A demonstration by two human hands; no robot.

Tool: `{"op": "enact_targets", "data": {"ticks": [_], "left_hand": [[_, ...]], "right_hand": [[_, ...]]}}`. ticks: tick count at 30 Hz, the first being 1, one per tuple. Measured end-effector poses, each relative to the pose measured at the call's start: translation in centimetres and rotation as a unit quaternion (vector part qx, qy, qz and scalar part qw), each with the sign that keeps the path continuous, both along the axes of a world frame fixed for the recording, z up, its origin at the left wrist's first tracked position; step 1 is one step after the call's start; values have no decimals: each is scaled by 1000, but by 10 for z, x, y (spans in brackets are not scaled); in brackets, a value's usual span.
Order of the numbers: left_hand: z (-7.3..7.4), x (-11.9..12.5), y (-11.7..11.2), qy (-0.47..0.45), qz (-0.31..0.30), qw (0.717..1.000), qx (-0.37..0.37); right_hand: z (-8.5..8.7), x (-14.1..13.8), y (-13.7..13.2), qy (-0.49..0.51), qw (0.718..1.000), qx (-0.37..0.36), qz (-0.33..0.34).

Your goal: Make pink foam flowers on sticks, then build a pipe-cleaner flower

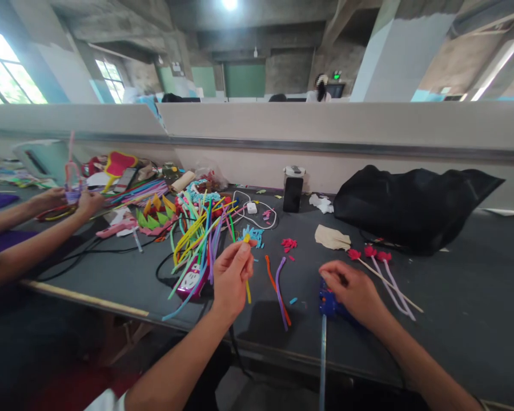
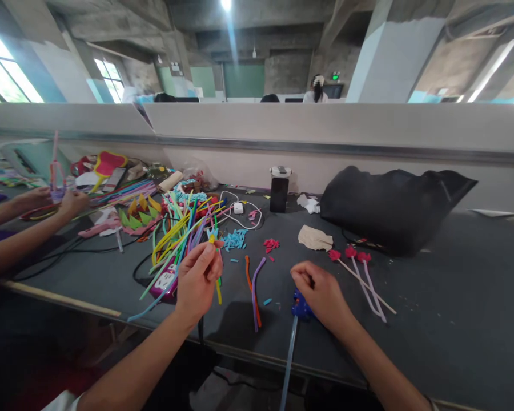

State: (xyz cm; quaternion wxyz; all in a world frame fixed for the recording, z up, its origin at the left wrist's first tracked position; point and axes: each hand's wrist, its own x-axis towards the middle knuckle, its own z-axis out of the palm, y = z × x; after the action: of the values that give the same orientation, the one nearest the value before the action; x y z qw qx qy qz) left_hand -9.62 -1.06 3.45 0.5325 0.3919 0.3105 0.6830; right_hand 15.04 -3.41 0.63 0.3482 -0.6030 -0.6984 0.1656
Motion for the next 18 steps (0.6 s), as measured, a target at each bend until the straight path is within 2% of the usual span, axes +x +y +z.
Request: {"op": "enact_targets", "data": {"ticks": [5,11,14,18], "left_hand": [[-4,-4,-1,-1,0,1000,-19],[-5,-5,-2,8,1,1000,-29],[-4,-6,-2,13,-2,999,-44],[-3,-5,-3,16,-12,998,-63]], "right_hand": [[4,-38,64,-85,989,-17,122],[-18,-88,136,-122,983,-69,123],[-30,-100,152,-147,977,-94,120],[-34,-105,154,-180,969,-111,129]]}}
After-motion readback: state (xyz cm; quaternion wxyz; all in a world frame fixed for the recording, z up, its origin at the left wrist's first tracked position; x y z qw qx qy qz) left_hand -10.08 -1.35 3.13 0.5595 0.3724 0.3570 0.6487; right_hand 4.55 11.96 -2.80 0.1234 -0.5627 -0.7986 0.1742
